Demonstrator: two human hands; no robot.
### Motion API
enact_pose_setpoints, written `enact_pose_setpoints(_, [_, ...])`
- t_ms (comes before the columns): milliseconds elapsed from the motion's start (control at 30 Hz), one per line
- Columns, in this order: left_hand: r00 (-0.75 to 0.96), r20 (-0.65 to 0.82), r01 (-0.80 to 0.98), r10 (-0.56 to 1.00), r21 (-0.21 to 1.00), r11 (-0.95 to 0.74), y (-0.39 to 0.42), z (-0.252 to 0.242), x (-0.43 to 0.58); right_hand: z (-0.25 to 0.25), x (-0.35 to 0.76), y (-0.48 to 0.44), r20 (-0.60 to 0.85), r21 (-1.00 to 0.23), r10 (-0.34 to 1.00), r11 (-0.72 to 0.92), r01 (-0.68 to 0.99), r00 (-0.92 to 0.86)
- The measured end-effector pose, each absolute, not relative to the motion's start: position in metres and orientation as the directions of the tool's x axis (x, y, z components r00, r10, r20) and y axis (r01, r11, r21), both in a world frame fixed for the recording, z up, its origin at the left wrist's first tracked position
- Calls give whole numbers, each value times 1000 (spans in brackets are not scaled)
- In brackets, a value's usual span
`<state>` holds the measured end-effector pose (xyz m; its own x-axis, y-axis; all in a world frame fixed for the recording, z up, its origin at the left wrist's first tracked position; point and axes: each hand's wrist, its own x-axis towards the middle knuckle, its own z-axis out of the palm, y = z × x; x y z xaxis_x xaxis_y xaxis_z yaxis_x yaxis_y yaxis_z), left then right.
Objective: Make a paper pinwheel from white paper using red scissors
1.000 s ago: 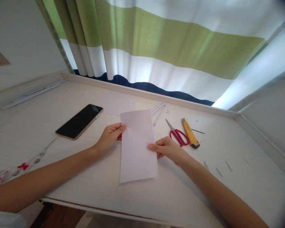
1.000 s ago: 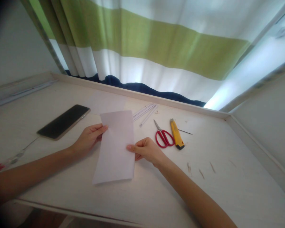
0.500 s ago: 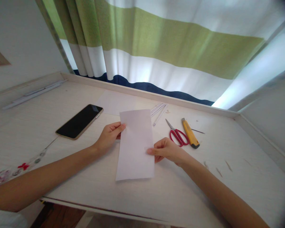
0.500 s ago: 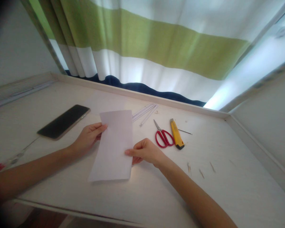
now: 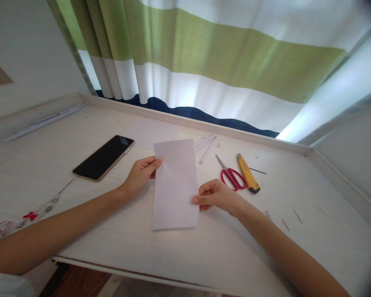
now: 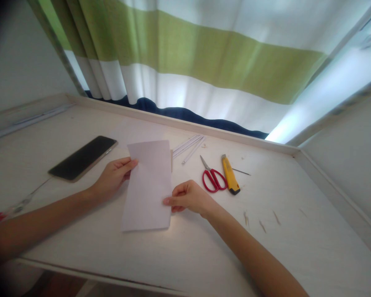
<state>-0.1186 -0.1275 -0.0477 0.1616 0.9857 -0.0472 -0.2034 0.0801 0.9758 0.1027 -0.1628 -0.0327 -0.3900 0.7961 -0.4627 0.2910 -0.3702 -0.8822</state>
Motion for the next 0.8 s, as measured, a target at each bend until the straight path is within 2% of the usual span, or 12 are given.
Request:
enact_pose_setpoints(400, [130,-30,-232,991,971,60,-125,-46,-122,-36,104,-160,-425,-901,845,-358,247,-326])
enact_pose_setpoints(800, [138,-23,-231,990,971,55,-125,-46,-121,-38,106,-158,-362,-911,883,-268,312,-298])
